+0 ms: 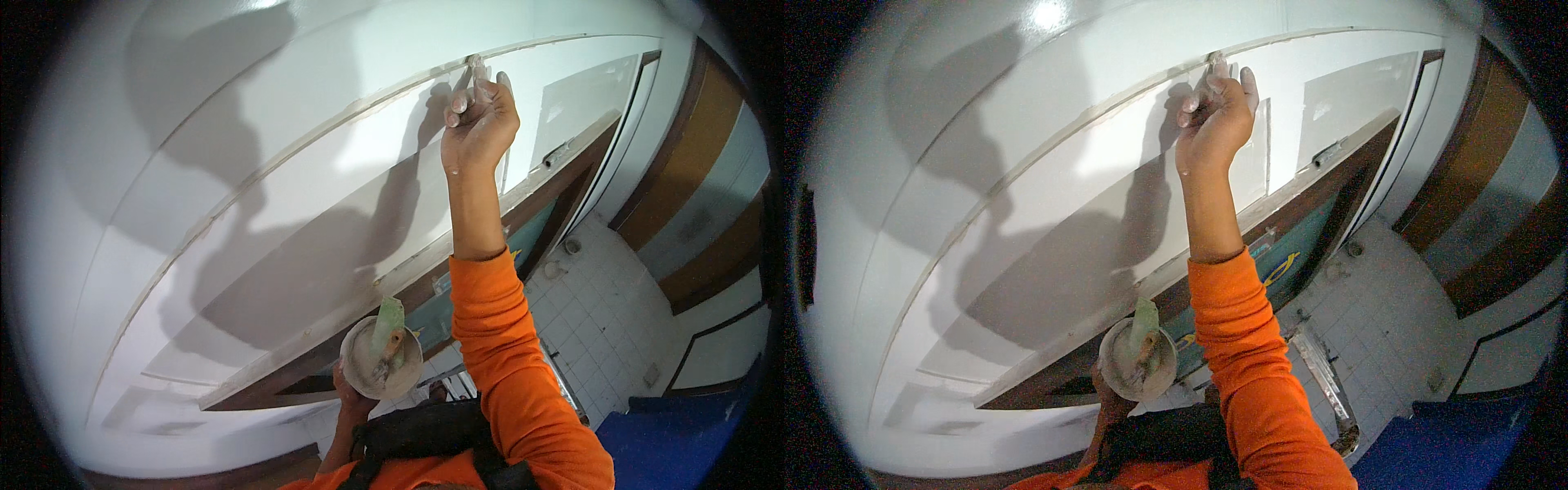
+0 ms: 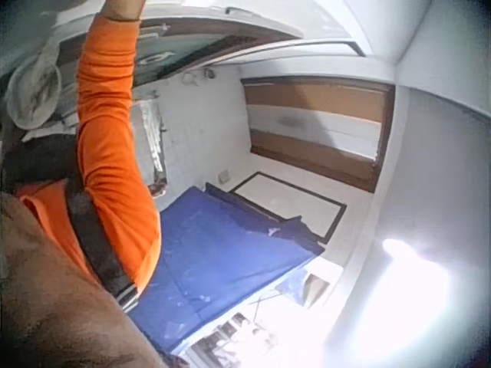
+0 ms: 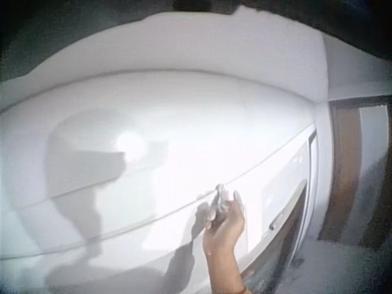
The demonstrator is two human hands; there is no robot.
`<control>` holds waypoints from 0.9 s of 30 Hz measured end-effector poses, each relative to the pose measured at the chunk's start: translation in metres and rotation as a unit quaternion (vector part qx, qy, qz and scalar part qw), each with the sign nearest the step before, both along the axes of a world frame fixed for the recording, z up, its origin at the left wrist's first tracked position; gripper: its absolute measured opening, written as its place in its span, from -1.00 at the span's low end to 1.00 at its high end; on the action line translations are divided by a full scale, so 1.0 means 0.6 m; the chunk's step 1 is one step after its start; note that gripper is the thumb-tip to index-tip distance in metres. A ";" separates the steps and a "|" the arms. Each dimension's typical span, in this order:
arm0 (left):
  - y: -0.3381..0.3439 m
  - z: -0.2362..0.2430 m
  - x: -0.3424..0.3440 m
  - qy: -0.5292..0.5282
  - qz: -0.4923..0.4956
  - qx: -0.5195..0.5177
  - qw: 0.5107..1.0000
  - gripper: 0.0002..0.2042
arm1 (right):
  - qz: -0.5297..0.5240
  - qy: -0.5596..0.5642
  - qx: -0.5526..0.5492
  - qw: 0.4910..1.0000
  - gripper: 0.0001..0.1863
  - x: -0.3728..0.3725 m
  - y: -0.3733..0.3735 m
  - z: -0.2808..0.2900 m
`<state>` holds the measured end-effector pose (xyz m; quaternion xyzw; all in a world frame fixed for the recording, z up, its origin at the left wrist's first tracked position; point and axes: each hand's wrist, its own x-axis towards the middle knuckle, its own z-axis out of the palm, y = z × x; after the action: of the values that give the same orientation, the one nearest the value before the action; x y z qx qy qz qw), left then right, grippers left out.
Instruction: The person applies a white putty to a gap in the ceiling by hand and using a tool, smooths the material along the seam, and moves a ladder to reach different sections of the gap.
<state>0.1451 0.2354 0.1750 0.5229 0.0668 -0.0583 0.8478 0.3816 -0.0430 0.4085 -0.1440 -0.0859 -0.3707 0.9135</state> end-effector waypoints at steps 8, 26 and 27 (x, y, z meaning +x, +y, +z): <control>0.053 -0.076 -0.010 -0.065 -0.033 0.030 0.997 -0.34 | -0.009 -0.017 0.030 0.999 -0.01 -0.022 0.113 0.025; 0.040 -0.037 -0.106 0.042 0.107 -0.241 0.964 -0.49 | 0.076 -0.046 0.058 0.994 -0.07 -0.099 0.369 0.042; 0.046 -0.037 -0.116 0.043 0.113 -0.241 0.963 -0.49 | 0.100 -0.046 0.069 0.992 -0.07 -0.116 0.384 0.049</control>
<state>0.0756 0.2628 0.1529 0.2892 0.1464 0.0011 0.9460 0.3120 0.1873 0.4380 -0.0544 -0.1159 -0.2891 0.9487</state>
